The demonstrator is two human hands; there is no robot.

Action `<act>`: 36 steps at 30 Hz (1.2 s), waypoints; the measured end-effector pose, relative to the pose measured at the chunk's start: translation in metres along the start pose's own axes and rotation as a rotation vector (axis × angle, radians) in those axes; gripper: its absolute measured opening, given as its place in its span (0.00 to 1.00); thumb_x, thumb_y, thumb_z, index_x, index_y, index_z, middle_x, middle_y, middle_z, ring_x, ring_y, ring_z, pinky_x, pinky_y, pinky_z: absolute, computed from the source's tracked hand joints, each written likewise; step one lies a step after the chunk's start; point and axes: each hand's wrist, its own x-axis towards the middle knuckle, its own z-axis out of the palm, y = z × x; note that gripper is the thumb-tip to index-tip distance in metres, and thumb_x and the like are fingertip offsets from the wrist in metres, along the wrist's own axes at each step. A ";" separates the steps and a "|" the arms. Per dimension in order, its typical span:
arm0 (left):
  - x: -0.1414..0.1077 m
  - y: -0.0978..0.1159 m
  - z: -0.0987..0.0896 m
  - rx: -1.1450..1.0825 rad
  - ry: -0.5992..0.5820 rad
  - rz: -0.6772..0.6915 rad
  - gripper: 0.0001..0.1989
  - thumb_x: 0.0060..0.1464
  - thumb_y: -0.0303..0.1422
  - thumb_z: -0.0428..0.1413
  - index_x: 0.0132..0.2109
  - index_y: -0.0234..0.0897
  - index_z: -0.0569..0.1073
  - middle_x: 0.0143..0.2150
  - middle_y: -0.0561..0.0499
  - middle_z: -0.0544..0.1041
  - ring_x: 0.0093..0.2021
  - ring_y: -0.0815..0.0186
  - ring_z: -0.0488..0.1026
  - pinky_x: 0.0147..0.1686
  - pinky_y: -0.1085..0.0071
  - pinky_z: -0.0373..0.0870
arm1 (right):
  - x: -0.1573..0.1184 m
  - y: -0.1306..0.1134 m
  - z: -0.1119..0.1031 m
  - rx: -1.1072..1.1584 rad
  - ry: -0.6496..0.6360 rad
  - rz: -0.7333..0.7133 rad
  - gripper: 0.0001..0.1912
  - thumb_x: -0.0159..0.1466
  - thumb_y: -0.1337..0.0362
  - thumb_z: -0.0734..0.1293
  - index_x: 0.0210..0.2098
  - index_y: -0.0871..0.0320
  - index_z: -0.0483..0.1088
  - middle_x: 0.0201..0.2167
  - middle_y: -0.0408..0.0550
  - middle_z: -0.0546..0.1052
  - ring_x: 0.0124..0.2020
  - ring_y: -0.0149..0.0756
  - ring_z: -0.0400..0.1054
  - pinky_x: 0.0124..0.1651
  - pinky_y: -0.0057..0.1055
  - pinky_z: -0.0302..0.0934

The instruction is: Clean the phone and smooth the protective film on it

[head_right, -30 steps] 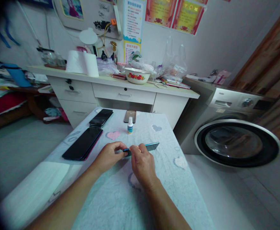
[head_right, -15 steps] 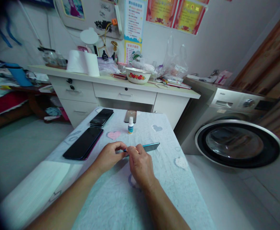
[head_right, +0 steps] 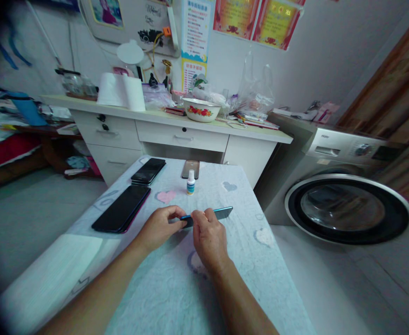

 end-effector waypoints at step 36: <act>0.001 -0.001 0.001 -0.013 0.014 -0.019 0.05 0.45 0.31 0.57 0.32 0.35 0.74 0.30 0.52 0.77 0.35 0.64 0.73 0.38 0.70 0.68 | 0.002 -0.001 0.001 -0.006 0.008 -0.031 0.11 0.66 0.68 0.58 0.42 0.54 0.71 0.31 0.45 0.68 0.29 0.29 0.65 0.33 0.23 0.57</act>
